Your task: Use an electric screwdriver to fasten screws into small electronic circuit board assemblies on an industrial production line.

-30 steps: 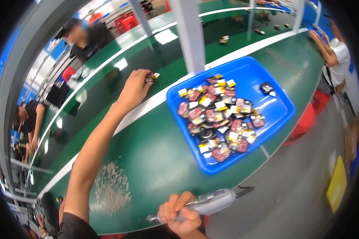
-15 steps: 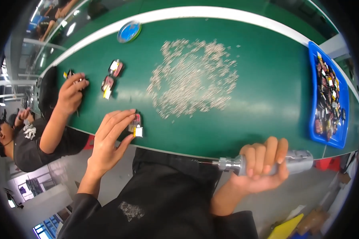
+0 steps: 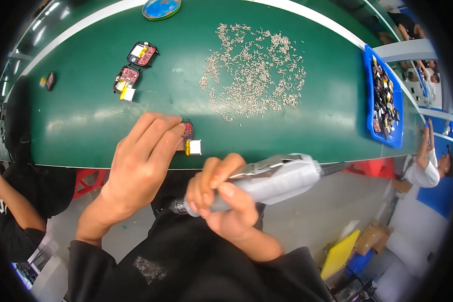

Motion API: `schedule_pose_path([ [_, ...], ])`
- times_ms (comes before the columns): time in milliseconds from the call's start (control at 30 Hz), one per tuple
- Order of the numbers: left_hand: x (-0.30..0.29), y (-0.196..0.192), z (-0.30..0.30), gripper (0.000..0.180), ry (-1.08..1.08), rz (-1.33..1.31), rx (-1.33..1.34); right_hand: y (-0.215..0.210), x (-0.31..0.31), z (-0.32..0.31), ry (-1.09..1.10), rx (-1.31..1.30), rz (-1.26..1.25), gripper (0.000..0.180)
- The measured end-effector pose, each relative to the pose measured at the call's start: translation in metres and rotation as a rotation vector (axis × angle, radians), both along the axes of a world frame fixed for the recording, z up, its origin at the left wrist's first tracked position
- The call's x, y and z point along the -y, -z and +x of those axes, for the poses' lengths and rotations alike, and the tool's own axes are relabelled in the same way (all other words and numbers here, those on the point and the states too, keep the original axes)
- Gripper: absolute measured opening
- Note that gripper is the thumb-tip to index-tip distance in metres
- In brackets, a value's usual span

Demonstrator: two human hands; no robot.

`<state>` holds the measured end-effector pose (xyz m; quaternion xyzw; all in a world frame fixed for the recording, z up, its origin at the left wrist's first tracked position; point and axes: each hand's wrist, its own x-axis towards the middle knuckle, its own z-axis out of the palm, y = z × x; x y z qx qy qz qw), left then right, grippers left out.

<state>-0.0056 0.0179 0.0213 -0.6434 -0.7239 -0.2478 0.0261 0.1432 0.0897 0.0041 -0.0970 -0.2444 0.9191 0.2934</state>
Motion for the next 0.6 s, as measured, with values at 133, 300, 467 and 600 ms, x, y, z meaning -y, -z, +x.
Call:
schedule_pose_path([
  [133, -0.002, 0.01, -0.003, 0.034, 0.051, 0.137, -0.193, 0.004, 0.012, -0.011, 0.028, 0.086, 0.066, 0.008],
  [300, 0.0, 0.008, 0.002, 0.039, 0.098, 0.103, -0.233, -0.002, 0.012, -0.021, 0.074, 0.321, 0.13, 0.014],
  [467, 0.003, 0.005, 0.009, 0.037, 0.098, 0.065, -0.273, -0.007, 0.003, -0.012, 0.031, 0.277, 0.075, 0.013],
  [600, 0.004, 0.005, 0.012, 0.037, 0.119, 0.043, -0.283, -0.026, -0.026, 0.002, 0.026, 0.144, 0.128, 0.013],
])
